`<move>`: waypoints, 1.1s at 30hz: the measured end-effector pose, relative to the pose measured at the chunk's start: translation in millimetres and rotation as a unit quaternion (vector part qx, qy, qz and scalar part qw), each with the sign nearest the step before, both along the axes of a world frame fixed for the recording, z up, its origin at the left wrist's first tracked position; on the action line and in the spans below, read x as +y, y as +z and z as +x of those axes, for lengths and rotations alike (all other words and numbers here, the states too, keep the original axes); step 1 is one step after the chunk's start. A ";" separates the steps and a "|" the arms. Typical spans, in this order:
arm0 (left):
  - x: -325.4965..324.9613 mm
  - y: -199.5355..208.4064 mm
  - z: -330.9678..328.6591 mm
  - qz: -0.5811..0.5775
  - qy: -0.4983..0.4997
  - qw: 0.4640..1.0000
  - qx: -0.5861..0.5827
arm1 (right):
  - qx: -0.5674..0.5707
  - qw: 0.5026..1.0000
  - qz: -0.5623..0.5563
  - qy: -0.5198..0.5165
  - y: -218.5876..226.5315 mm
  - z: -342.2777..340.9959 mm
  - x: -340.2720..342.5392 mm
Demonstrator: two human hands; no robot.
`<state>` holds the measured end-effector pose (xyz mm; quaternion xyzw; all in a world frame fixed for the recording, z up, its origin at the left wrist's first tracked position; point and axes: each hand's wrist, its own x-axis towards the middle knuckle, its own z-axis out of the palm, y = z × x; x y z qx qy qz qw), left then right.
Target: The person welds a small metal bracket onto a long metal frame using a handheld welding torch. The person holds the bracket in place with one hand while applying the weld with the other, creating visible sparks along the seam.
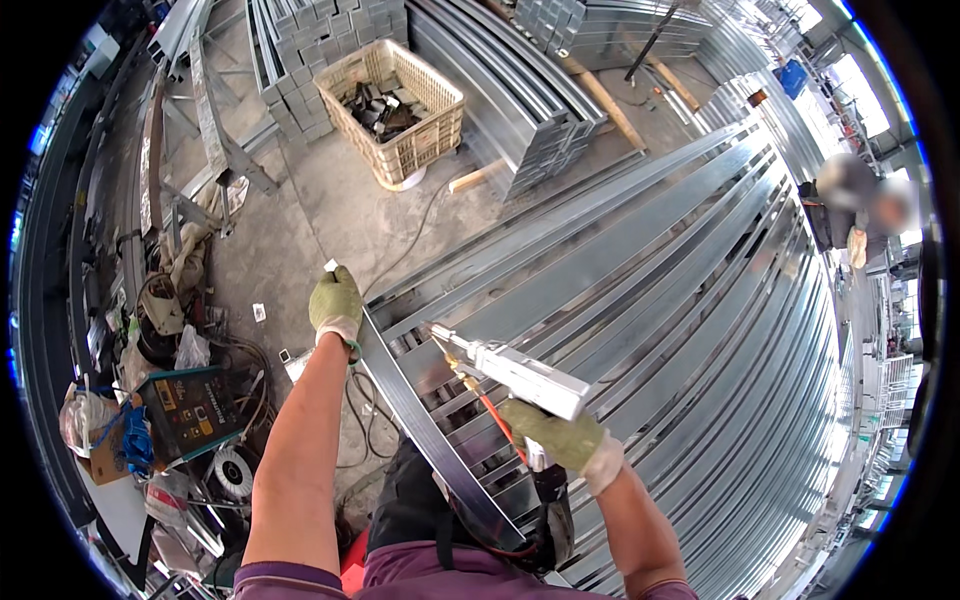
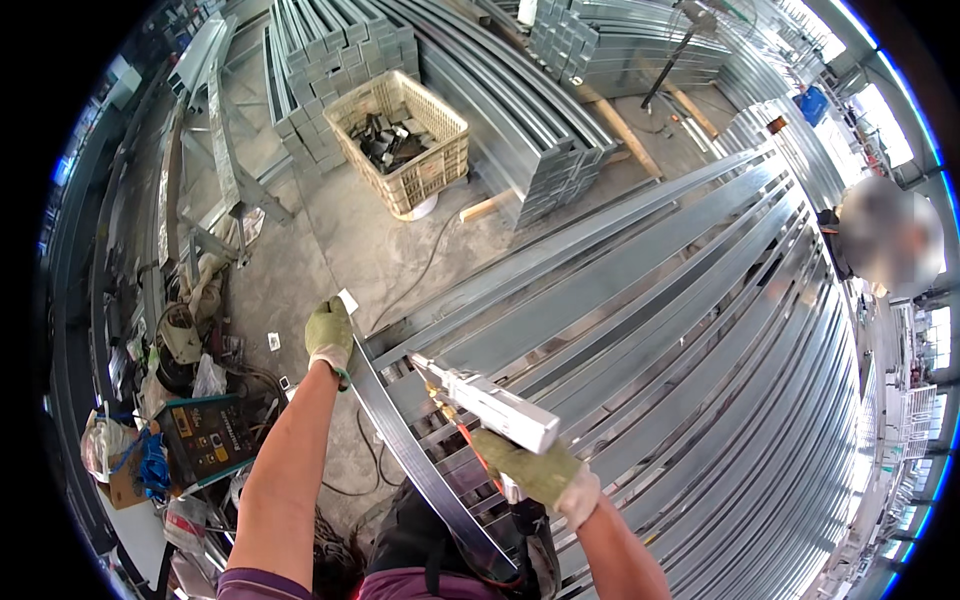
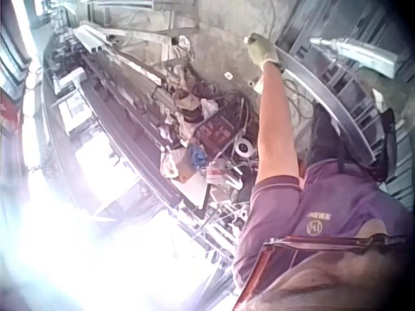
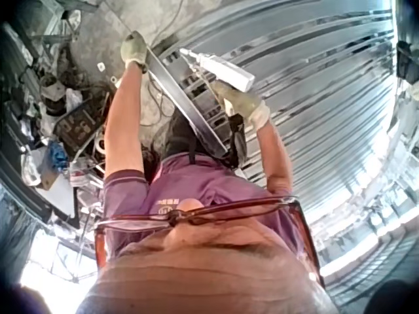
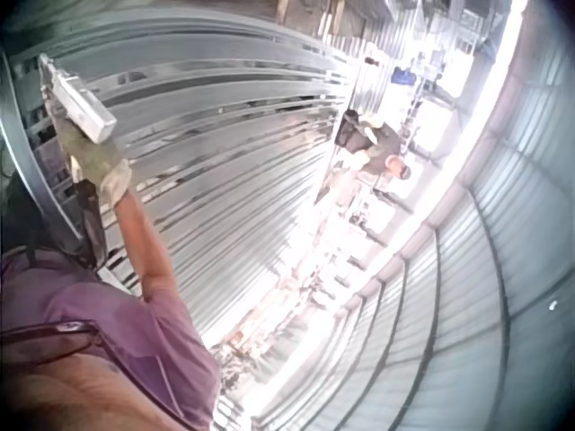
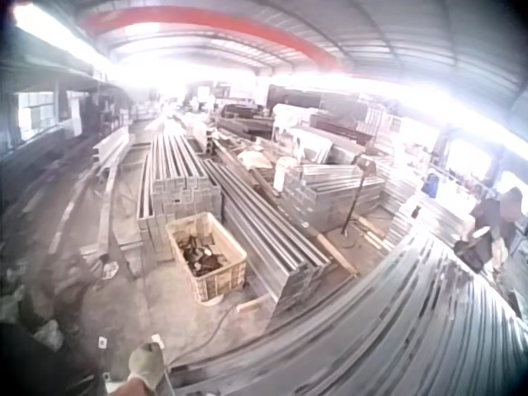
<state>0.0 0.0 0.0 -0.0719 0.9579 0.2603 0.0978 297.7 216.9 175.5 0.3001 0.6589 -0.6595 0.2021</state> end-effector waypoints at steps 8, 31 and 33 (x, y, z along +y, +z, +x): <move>6.9 2.4 -0.6 -0.002 0.006 1.000 -0.003 | -0.010 0.997 -0.051 0.050 -35.4 -29.3 -11.5; 4.2 1.6 -1.1 0.001 0.002 1.000 0.011 | 0.030 0.994 -0.036 0.102 -50.7 -47.3 -12.6; 2.1 -3.8 -2.1 0.004 0.003 1.000 0.012 | 0.040 0.994 -0.057 0.083 -51.2 -47.4 -15.1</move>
